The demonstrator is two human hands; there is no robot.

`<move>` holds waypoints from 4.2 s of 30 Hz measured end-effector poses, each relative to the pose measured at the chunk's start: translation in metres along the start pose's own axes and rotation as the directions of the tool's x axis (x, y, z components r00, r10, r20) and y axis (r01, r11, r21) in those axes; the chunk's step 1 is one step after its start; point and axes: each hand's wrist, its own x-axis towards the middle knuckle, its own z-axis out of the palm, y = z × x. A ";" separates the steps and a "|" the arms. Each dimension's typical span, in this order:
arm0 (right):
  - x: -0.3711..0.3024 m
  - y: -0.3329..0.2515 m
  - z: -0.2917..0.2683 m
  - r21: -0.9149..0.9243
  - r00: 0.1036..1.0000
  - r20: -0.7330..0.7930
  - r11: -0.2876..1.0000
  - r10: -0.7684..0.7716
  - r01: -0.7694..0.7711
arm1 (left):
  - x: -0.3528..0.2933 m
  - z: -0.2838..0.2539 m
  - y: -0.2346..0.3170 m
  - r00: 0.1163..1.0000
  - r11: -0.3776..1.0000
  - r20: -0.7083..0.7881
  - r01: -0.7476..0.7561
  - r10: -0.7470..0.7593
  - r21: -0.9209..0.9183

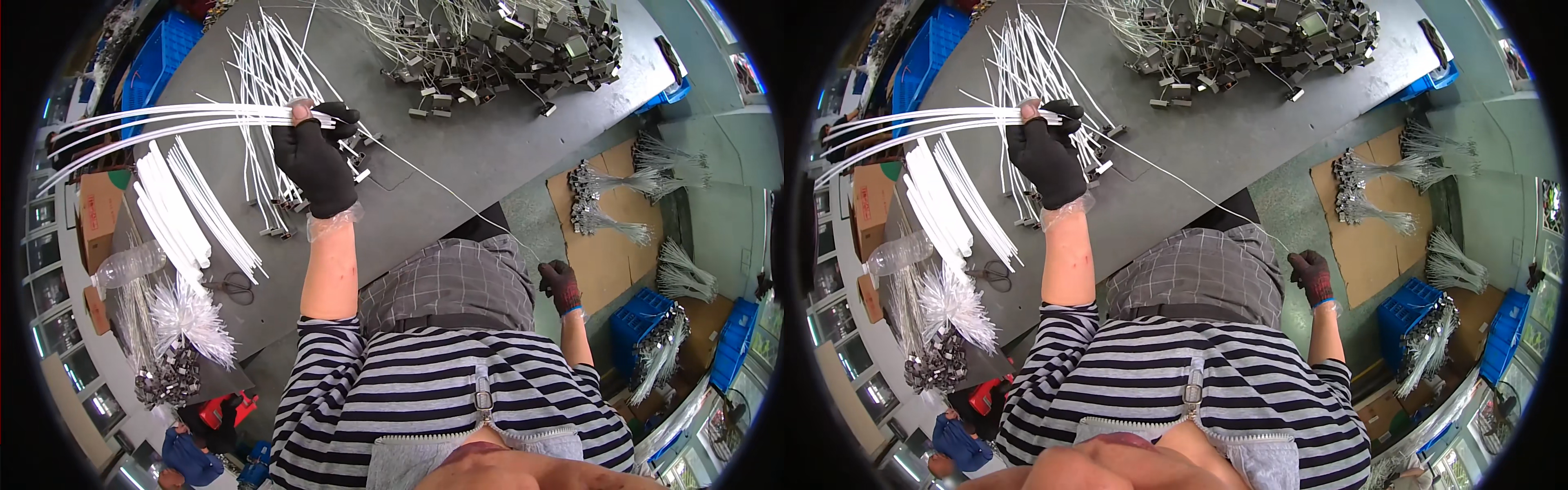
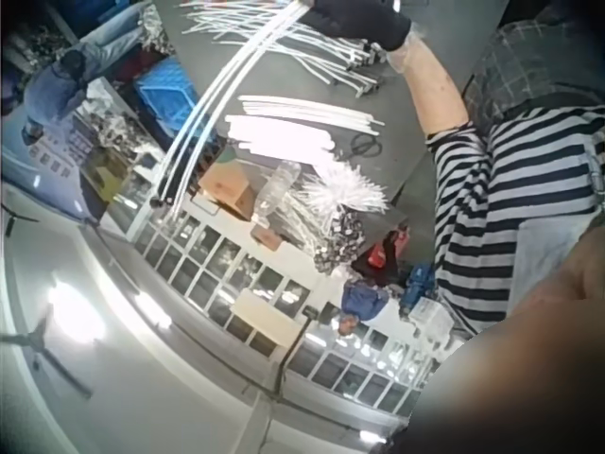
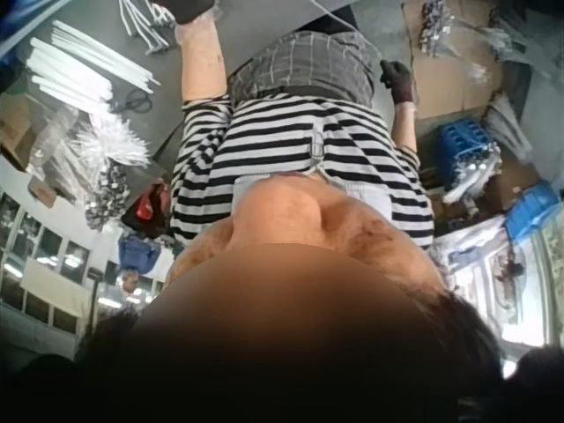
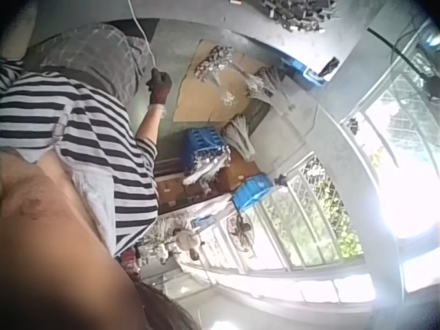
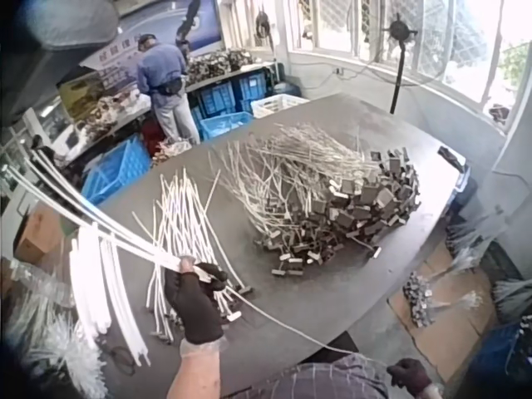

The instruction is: The person bundles groups of white wires together by hand on a workbench.

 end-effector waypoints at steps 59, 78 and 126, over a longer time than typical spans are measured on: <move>-0.031 0.098 -0.018 -0.359 0.985 -0.040 0.918 0.168 -0.171 | -0.118 0.060 -0.127 0.732 0.823 0.433 0.567 -0.526 0.042; -0.018 -0.059 0.011 -0.089 0.969 0.012 0.965 -0.248 0.248 | -0.018 -0.004 -0.039 0.703 0.891 0.561 0.256 -0.437 0.374; 0.124 -0.214 0.060 -0.652 0.396 -0.086 0.352 -0.914 0.671 | -0.001 -0.057 -0.073 0.941 0.870 0.285 0.018 -0.181 0.493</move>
